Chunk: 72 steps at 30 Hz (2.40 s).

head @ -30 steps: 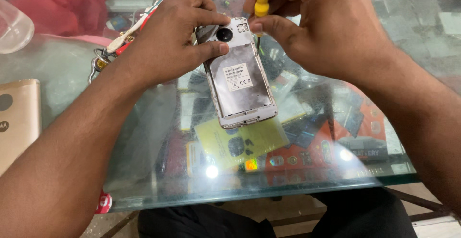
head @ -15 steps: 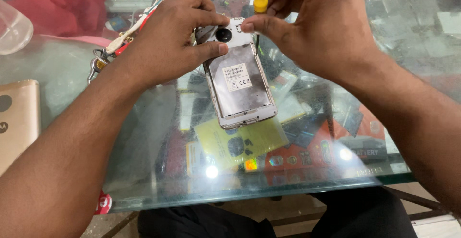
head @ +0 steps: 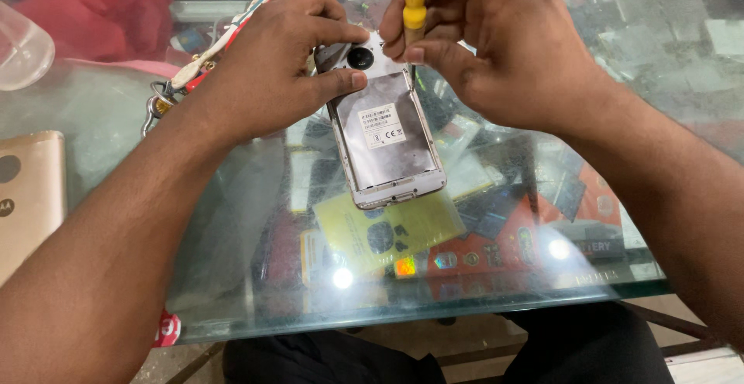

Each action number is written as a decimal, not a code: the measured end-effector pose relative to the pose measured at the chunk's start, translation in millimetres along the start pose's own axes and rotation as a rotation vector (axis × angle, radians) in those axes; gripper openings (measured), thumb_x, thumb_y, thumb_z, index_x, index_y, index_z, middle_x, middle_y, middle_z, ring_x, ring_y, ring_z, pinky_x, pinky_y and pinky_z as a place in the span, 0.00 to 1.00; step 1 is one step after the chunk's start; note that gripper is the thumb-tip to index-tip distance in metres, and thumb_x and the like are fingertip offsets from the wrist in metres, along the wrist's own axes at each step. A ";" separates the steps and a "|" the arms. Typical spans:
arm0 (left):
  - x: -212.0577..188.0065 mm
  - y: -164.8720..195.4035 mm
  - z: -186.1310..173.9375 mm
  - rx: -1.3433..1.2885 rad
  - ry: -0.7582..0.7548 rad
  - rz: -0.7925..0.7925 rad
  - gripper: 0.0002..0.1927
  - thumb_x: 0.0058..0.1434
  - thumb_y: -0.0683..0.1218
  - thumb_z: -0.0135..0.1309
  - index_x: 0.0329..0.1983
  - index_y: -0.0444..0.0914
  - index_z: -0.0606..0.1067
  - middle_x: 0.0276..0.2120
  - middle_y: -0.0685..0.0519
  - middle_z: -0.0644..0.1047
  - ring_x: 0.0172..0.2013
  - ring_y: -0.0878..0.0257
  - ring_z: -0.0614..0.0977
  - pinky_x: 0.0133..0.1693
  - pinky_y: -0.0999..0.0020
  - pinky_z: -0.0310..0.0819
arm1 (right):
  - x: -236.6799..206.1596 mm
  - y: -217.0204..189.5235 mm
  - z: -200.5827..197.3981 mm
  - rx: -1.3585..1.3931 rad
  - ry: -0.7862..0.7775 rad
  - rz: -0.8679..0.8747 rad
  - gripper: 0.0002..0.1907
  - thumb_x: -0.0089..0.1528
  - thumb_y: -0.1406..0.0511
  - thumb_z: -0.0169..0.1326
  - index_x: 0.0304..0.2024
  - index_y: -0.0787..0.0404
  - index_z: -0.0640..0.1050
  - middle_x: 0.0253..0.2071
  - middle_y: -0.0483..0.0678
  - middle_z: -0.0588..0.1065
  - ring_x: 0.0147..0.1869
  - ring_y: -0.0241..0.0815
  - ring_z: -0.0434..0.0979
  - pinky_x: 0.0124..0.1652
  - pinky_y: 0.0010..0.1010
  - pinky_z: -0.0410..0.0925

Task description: The person disassembles and reassembles two smartphones on a glass workbench. They remove back covers, use a screwdriver to loosen screws, and pry open the devices with a plastic tool. The person then reattaches the back covers and inspects the phones.

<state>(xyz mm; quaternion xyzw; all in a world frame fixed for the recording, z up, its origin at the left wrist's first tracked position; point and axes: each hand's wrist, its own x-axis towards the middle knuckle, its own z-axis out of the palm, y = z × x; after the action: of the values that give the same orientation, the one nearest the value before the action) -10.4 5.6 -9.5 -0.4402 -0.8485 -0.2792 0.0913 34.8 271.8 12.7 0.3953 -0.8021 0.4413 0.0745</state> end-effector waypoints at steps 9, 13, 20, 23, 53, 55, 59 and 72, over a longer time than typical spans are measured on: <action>0.4 0.0 0.6 -0.014 -0.008 -0.021 0.22 0.60 0.48 0.69 0.55 0.36 0.81 0.46 0.48 0.76 0.44 0.55 0.78 0.43 0.61 0.74 | 0.6 -10.5 -11.7 -0.705 0.099 0.479 0.22 0.63 0.58 0.72 0.44 0.70 0.79 0.31 0.55 0.79 0.35 0.46 0.82 0.36 0.40 0.74; -0.5 -2.5 1.7 -0.017 -0.010 0.006 0.22 0.60 0.48 0.69 0.56 0.36 0.81 0.47 0.48 0.76 0.46 0.54 0.78 0.45 0.59 0.73 | 0.3 -6.6 -5.3 -0.749 0.004 0.209 0.29 0.60 0.62 0.68 0.62 0.64 0.78 0.30 0.55 0.80 0.33 0.48 0.82 0.37 0.41 0.74; -1.0 -3.4 2.6 0.021 0.000 0.023 0.22 0.60 0.48 0.68 0.55 0.35 0.81 0.47 0.47 0.77 0.46 0.53 0.78 0.46 0.57 0.73 | -3.1 7.2 -16.0 -0.908 -0.125 0.322 0.25 0.57 0.62 0.67 0.57 0.60 0.81 0.33 0.52 0.82 0.33 0.51 0.82 0.37 0.43 0.74; -0.9 -2.7 2.5 -0.014 -0.016 0.002 0.23 0.60 0.49 0.68 0.56 0.35 0.81 0.47 0.47 0.76 0.44 0.54 0.78 0.44 0.59 0.73 | -4.8 10.5 -15.8 -0.950 -0.173 0.371 0.24 0.56 0.66 0.66 0.56 0.60 0.81 0.34 0.52 0.82 0.34 0.50 0.83 0.38 0.43 0.76; 0.6 -2.1 2.1 0.010 -0.003 0.010 0.22 0.61 0.48 0.69 0.56 0.36 0.81 0.46 0.49 0.77 0.46 0.55 0.79 0.46 0.58 0.73 | -13.4 4.3 -1.2 -0.296 0.166 -0.155 0.12 0.75 0.78 0.57 0.54 0.70 0.67 0.49 0.56 0.75 0.56 0.42 0.83 0.52 0.28 0.81; 0.7 -2.4 2.0 0.012 -0.005 0.013 0.22 0.61 0.49 0.69 0.56 0.36 0.81 0.46 0.49 0.77 0.46 0.55 0.79 0.46 0.59 0.73 | -13.7 4.8 -1.6 -0.311 0.168 -0.163 0.12 0.75 0.79 0.57 0.54 0.70 0.67 0.49 0.56 0.75 0.56 0.42 0.83 0.53 0.28 0.81; 1.4 -0.8 1.8 0.002 -0.018 -0.022 0.22 0.60 0.49 0.69 0.55 0.37 0.81 0.45 0.49 0.77 0.45 0.55 0.79 0.45 0.59 0.74 | -13.6 5.1 -2.0 -0.318 0.172 -0.163 0.12 0.75 0.79 0.57 0.54 0.70 0.68 0.49 0.56 0.75 0.55 0.42 0.83 0.53 0.28 0.81; 1.4 -0.9 1.7 0.004 -0.006 -0.009 0.22 0.60 0.49 0.69 0.56 0.37 0.82 0.46 0.49 0.77 0.45 0.56 0.79 0.45 0.60 0.73 | -13.6 3.2 0.6 -0.298 0.178 -0.170 0.12 0.74 0.79 0.58 0.53 0.71 0.68 0.49 0.56 0.75 0.54 0.42 0.83 0.53 0.28 0.81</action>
<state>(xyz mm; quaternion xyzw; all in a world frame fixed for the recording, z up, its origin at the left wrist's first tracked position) -11.8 7.1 -10.7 -0.4369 -0.8513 -0.2767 0.0886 41.9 280.1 3.9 0.4057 -0.8126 0.3428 0.2399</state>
